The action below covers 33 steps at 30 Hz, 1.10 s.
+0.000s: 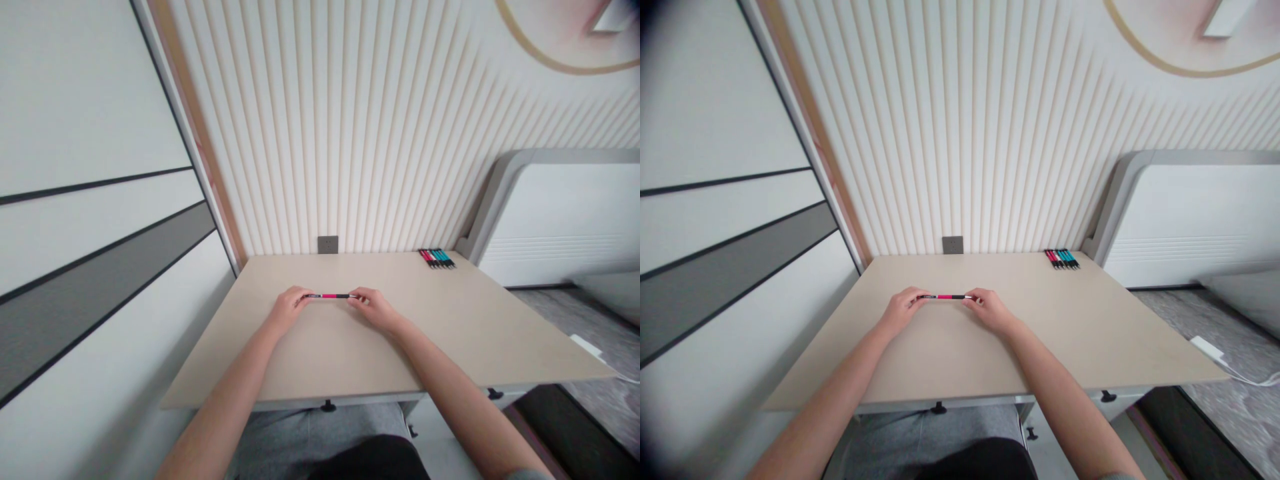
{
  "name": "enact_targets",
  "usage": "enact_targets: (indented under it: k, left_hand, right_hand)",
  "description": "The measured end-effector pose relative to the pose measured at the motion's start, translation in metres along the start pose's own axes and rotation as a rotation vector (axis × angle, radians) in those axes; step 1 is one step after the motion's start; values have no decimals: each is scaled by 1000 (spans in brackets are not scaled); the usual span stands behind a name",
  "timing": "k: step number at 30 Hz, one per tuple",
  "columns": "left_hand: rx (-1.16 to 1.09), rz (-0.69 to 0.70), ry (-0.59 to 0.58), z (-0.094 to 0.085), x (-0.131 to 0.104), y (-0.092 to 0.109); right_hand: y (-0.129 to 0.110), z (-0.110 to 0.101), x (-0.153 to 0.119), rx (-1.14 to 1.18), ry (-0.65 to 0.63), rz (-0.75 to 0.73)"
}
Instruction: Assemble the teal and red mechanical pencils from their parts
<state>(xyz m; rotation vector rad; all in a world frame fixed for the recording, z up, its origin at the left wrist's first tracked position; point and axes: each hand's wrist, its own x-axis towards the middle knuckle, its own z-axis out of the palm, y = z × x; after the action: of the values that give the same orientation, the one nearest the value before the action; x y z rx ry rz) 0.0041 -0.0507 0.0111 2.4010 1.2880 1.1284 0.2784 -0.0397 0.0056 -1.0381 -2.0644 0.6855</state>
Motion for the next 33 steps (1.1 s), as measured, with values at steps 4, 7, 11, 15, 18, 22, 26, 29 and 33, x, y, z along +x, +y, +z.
enact_targets:
  k: [4,7,11,15,18,22,26,29,33]
  left_hand:
    - [48,-67,-17,3,0,-2]
    - [105,-149,1,6,0,-7]
    - [173,-214,24,7,-1,-11]
    - [223,-200,-4,6,-1,-9]
    - [225,-166,11,8,-1,-6]
    - [231,-141,63,14,-1,-2]
    - [273,-141,47,14,-1,1]
    - [321,-143,66,12,-1,2]
    - [335,-145,66,13,-2,4]
  right_hand:
    - [3,0,2,-45,34,-40]
    - [5,0,2,-77,47,-68]
    - [6,1,2,-104,39,-81]
    - [6,3,3,-119,29,-94]
    - [4,5,3,-125,51,-95]
    - [3,7,4,-136,98,-90]
    - [4,6,6,-157,128,-92]
    - [6,6,8,-168,180,-76]
    - [6,7,8,-179,180,-86]
